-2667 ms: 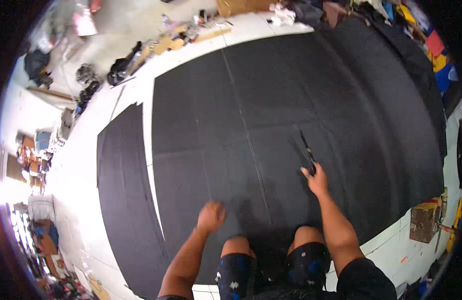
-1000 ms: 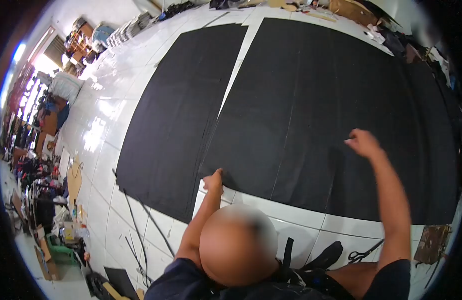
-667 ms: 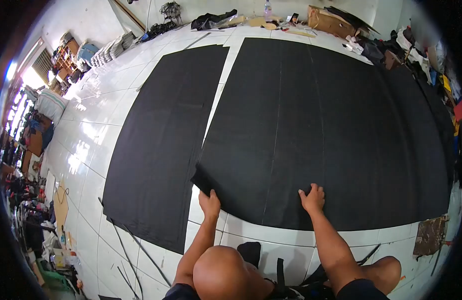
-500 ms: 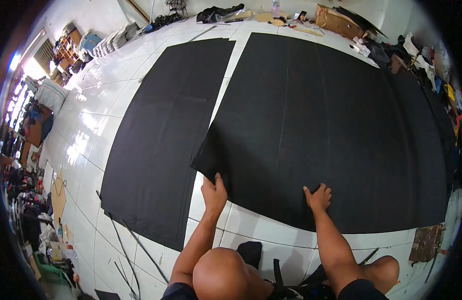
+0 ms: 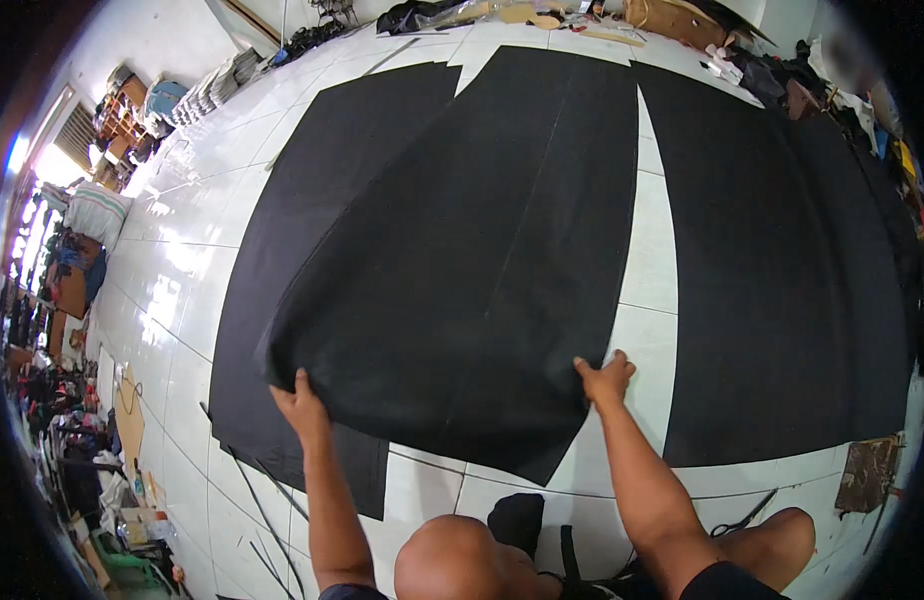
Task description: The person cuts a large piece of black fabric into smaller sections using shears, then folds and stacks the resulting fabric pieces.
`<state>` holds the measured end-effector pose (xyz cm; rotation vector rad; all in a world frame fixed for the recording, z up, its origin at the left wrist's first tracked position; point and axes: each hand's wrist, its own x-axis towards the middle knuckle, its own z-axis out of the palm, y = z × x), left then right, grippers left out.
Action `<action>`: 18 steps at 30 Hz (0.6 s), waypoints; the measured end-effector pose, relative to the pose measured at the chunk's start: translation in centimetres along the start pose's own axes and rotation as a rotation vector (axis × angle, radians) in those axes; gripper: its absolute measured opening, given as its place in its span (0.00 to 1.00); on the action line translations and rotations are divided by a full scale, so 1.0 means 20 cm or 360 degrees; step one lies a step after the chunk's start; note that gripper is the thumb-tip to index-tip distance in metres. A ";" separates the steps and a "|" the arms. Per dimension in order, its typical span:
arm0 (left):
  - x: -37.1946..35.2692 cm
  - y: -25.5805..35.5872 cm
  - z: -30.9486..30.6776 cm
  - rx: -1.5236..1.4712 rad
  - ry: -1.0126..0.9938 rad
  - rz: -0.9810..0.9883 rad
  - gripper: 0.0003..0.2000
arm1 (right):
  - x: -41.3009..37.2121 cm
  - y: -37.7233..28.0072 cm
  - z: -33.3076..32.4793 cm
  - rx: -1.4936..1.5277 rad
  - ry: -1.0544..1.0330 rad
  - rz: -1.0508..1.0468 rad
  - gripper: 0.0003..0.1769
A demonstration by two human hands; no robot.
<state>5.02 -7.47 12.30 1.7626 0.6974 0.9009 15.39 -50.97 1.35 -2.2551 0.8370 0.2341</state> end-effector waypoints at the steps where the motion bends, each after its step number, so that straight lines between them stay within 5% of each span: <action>1: 0.02 -0.08 -0.07 0.0001 0.0025 -0.0038 0.22 | -0.06 -0.04 0.02 0.0065 -0.0041 -0.0019 0.54; 3: 0.04 -0.28 -0.25 -0.0133 0.0043 -0.0211 0.23 | -0.09 -0.01 0.15 0.0088 -0.0028 -0.0087 0.54; 6: -0.07 -0.39 -0.52 -0.0211 0.0089 -0.0493 0.25 | -0.25 -0.07 0.12 0.0627 -0.0536 -0.0017 0.44; 9: -0.25 -0.60 -0.96 -0.0225 0.0174 -0.0704 0.26 | -0.36 -0.02 0.07 0.0631 -0.0917 0.0076 0.39; 11: -0.44 -0.66 -1.19 -0.0277 0.0162 -0.0884 0.27 | -0.42 0.26 0.28 0.0284 -0.0731 -0.0253 0.34; 13: -0.64 -0.86 -1.52 -0.0310 0.0267 -0.1135 0.27 | -0.59 0.15 0.19 -0.0030 -0.1005 -0.0218 0.29; 15: -0.89 -0.80 -1.62 -0.0801 0.0159 -0.1445 0.34 | -0.71 0.24 0.26 0.0092 -0.1046 -0.0377 0.28; 17: -1.14 -0.60 -1.60 -0.0661 0.0718 -0.1905 0.30 | -0.84 0.34 0.29 0.0368 -0.1001 -0.0495 0.23; 18: -1.33 -0.90 -1.94 -0.0966 0.0373 -0.2181 0.27 | -0.86 0.35 0.32 0.0522 -0.0961 -0.0557 0.21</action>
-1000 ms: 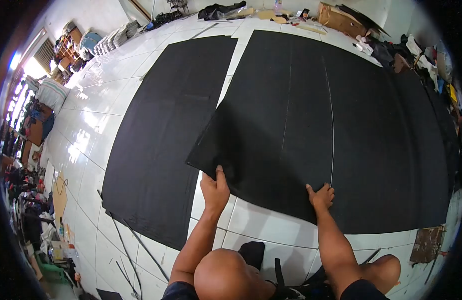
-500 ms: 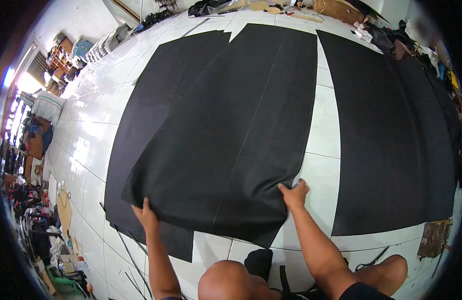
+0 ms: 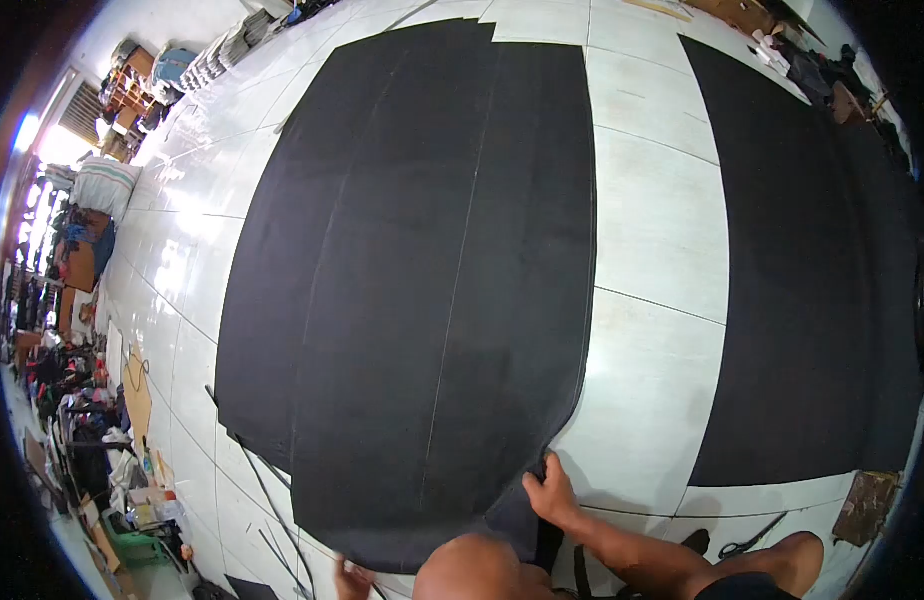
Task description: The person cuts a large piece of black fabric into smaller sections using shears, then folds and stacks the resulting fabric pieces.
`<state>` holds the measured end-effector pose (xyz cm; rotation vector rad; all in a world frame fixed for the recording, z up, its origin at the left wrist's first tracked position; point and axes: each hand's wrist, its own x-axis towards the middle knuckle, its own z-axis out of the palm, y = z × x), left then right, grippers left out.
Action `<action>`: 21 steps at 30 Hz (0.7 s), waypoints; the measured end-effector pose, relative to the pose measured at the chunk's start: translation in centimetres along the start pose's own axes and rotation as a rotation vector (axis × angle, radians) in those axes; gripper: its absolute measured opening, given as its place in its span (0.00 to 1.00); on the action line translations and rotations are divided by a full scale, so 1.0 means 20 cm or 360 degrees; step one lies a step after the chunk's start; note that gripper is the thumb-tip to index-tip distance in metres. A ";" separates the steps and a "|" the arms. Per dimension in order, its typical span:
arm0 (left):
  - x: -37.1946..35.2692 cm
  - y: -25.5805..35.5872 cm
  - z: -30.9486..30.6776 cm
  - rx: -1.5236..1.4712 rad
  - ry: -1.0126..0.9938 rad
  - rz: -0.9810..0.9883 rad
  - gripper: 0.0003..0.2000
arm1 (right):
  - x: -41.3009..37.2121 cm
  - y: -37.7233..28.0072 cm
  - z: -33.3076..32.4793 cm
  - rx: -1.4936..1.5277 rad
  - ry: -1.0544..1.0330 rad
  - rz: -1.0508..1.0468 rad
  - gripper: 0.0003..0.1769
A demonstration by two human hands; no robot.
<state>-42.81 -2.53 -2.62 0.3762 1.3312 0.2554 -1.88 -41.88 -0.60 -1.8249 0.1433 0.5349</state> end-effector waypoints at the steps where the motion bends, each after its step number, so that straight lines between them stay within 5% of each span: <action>1: -0.04 -0.08 -0.07 0.0319 0.0196 0.0078 0.25 | 0.01 -0.01 0.02 0.0024 -0.0016 -0.0007 0.20; 3: -0.06 -0.22 0.07 0.0788 0.0531 0.0469 0.25 | -0.02 -0.04 0.03 0.0061 -0.0069 0.0003 0.19; 9: 0.06 0.07 0.75 0.0289 0.0287 0.1100 0.30 | 0.17 -0.07 0.17 0.0353 -0.0153 0.0020 0.13; 10: 0.06 0.12 0.79 0.0257 0.0308 0.1149 0.29 | 0.23 -0.11 0.15 0.0657 -0.0171 0.0350 0.18; 13: 0.08 0.18 0.71 -0.0090 -0.0147 0.0508 0.29 | 0.49 -0.26 0.17 0.0821 0.0257 0.0442 0.28; 15: -0.03 0.05 0.79 0.0064 -0.0060 0.0451 0.30 | 0.64 -0.35 0.10 0.0625 0.0210 0.0498 0.36; 19: -0.09 -0.13 0.70 0.0570 0.0039 0.0661 0.31 | 0.77 -0.32 0.08 -0.0326 0.0025 0.0029 0.28; 21: -0.21 -0.20 0.71 0.0621 0.0252 0.0689 0.30 | 0.67 -0.31 0.09 -0.0434 -0.0058 -0.0007 0.24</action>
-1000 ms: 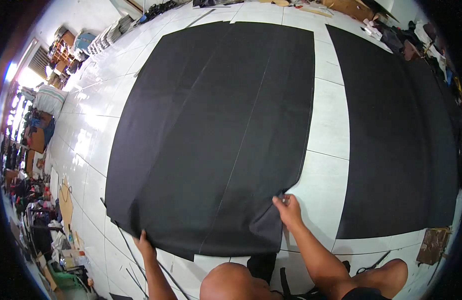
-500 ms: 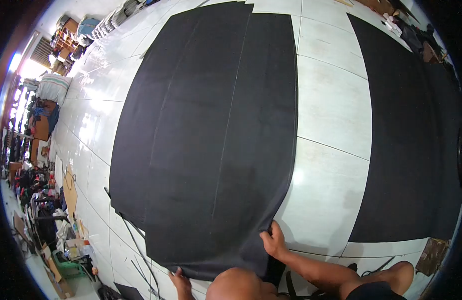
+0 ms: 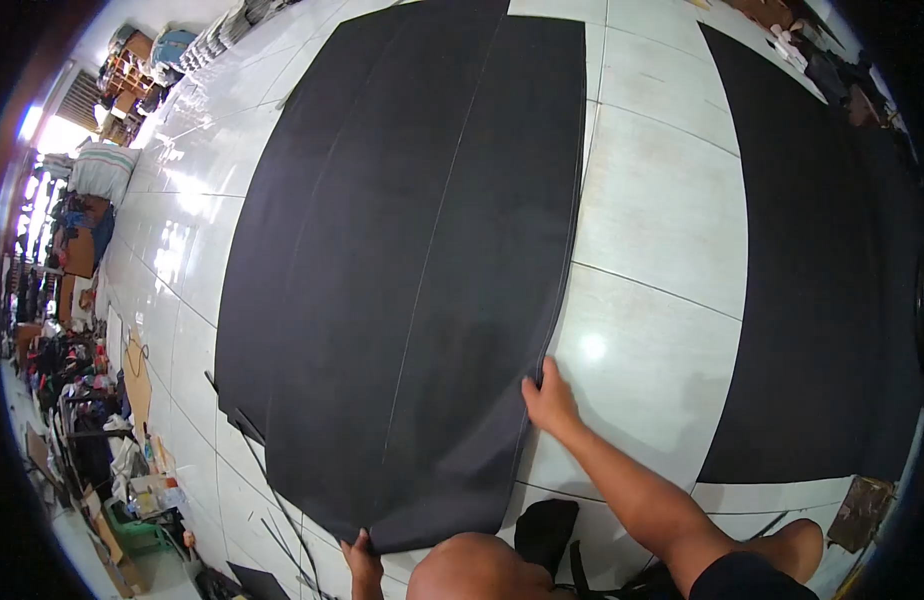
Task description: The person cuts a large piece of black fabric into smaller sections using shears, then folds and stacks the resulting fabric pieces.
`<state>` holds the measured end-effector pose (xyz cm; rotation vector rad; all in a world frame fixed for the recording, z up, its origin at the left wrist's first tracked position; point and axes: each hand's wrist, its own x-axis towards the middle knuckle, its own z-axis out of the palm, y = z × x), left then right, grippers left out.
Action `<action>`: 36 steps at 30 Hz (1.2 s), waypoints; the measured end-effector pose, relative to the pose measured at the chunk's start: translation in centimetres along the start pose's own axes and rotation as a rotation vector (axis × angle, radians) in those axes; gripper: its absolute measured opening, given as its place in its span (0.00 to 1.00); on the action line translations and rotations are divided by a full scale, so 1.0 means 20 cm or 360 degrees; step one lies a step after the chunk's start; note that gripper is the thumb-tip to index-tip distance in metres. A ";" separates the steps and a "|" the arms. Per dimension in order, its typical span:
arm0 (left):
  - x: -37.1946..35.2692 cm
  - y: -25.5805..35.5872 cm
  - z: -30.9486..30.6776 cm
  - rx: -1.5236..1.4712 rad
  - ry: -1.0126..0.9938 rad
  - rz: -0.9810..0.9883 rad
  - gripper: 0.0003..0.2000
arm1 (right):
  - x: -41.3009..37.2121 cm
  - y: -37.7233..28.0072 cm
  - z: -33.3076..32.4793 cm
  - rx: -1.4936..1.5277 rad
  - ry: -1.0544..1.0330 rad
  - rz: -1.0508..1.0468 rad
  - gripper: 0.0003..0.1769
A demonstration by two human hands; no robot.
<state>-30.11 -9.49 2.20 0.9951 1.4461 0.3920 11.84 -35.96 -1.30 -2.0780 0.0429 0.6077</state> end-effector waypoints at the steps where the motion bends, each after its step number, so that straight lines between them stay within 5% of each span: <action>1: -0.04 -0.02 -0.01 0.0050 0.0090 -0.0007 0.29 | -0.07 0.03 0.02 -0.0071 -0.0031 0.0018 0.23; 4: -0.12 -0.25 -0.26 -0.0009 0.0111 -0.0055 0.20 | -0.34 0.13 0.07 -0.0005 -0.0197 -0.0037 0.22; 6: -0.07 -0.44 -0.50 0.0175 0.0002 -0.0130 0.35 | -0.45 0.14 0.11 -0.0039 -0.0230 -0.0042 0.26; 9: -0.01 -0.43 -0.46 -0.0054 0.0108 -0.0091 0.30 | -0.38 0.12 0.17 -0.0014 -0.0156 -0.0083 0.29; 12: 0.10 -0.22 -0.16 -0.0293 0.0195 -0.0014 0.27 | -0.07 -0.11 0.16 0.0101 -0.0132 -0.0070 0.29; 16: 0.35 0.25 0.43 -0.0301 -0.0143 0.0604 0.28 | 0.54 -0.33 0.22 0.0140 0.0108 -0.0350 0.32; 19: 0.74 0.48 0.59 -0.0222 0.0118 0.0620 0.30 | 0.71 -0.51 -0.06 0.0127 -0.0074 -0.0266 0.37; 22: 0.99 0.56 0.67 -0.0062 0.0350 0.0429 0.35 | 0.70 -0.34 -0.37 0.0016 -0.0269 -0.0545 0.25; 28: 0.65 0.63 0.92 0.0044 -0.0153 0.0096 0.41 | 0.07 0.02 -1.21 -0.0880 -0.0516 -0.0579 0.17; 33: 0.94 0.59 0.92 0.0310 0.0074 0.0409 0.35 | -0.32 0.32 -1.69 -0.1292 -0.0631 -0.0402 0.14; 35: 1.01 0.58 0.93 0.0302 0.0130 0.0767 0.30 | -0.42 0.37 -1.82 -0.1339 -0.0508 -0.0340 0.13; 36: 1.02 0.55 0.89 0.0360 0.0129 0.0589 0.29 | -0.47 0.37 -1.85 -0.1272 -0.0438 -0.0242 0.12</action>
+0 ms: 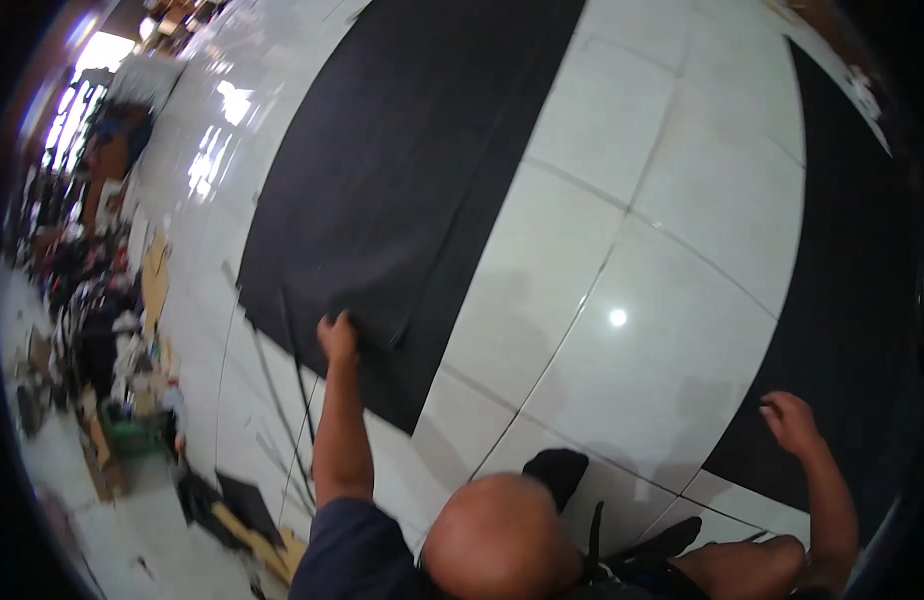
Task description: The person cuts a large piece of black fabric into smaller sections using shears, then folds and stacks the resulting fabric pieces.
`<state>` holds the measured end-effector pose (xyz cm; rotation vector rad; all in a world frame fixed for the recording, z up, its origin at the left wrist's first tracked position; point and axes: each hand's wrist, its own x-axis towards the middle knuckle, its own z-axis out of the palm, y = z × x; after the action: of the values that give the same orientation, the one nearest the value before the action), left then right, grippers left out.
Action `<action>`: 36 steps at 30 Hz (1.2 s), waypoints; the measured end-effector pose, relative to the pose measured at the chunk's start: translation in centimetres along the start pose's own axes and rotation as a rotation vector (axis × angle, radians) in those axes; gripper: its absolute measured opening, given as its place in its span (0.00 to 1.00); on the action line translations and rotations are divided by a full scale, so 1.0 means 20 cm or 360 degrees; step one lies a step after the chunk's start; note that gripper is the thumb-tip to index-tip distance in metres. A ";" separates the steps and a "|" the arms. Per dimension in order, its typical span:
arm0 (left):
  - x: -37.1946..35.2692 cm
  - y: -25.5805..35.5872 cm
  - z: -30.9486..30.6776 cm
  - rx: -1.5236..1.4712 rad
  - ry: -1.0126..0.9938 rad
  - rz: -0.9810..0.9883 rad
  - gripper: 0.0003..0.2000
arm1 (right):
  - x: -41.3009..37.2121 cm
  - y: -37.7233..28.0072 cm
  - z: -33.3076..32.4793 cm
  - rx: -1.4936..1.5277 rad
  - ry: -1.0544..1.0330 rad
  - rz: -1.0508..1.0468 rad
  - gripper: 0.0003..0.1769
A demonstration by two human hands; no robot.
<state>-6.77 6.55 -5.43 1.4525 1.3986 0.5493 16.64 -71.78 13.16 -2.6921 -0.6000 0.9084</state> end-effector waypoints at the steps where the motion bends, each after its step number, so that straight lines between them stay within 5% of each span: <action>1: -0.14 0.08 0.02 0.0167 0.0119 -0.0083 0.32 | -0.05 0.08 0.03 0.0033 0.0077 0.0022 0.12; 4: -0.26 0.03 0.01 0.0039 0.0016 0.0005 0.34 | -0.11 0.28 0.20 0.0236 0.0232 0.0192 0.13; 7: -0.31 -0.03 -0.18 0.0922 0.0298 0.0308 0.33 | -0.20 0.35 0.26 0.0357 0.0159 0.0443 0.14; 10: -0.43 -0.12 -0.44 0.1832 0.0813 0.0445 0.29 | -0.25 0.39 0.24 0.0356 0.0117 0.0526 0.14; 12: -0.38 -0.39 -0.60 0.1937 0.1211 0.0413 0.23 | -0.26 0.44 0.21 0.0393 0.0170 0.0574 0.15; 14: -0.49 -0.27 -0.81 0.1729 0.0372 -0.0115 0.21 | -0.30 0.53 0.23 0.0515 0.0203 0.0671 0.16; 15: -0.48 -0.39 -0.94 0.1827 0.0304 -0.0022 0.19 | -0.31 0.53 0.25 0.0444 0.0194 0.0658 0.16; 17: -0.49 -0.65 -1.25 0.1824 0.0344 -0.0426 0.17 | -0.37 0.53 0.25 0.0306 0.0179 0.0655 0.17; 18: -0.60 -0.82 -1.43 0.1674 0.0812 -0.0107 0.13 | -0.41 0.53 0.25 0.0314 0.0168 0.0684 0.17; 21: -1.12 -1.16 -2.23 0.2191 0.0565 -0.0513 0.14 | -0.47 0.45 0.21 0.0425 0.0197 0.0798 0.17; 24: -1.82 -1.04 -2.57 0.2384 -0.0032 -0.1429 0.16 | -0.51 0.49 0.21 0.0538 0.0135 0.0920 0.18; 27: -2.16 -0.95 -2.63 0.2325 -0.0400 -0.1785 0.19 | -0.51 0.49 0.18 0.0343 -0.0007 0.0923 0.19; 30: -2.00 -0.91 -2.48 0.2301 -0.0417 -0.1670 0.22 | -0.44 0.48 0.16 0.0293 -0.0005 0.0821 0.20; 33: -1.46 -0.92 -2.06 0.2273 0.0132 -0.1091 0.24 | -0.35 0.45 0.14 0.0380 0.0095 0.0725 0.20; 34: -1.33 -0.68 -1.76 0.2074 0.0253 -0.0842 0.25 | -0.33 0.44 0.12 0.0380 0.0146 0.0668 0.20; 36: -1.05 -0.58 -1.37 0.1850 0.0351 -0.0104 0.24 | -0.32 0.48 0.12 0.0430 0.0267 0.0500 0.21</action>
<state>-40.40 -5.59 1.85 2.2522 2.0769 -0.2504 13.51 -82.97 11.39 -2.6156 -0.0144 0.7579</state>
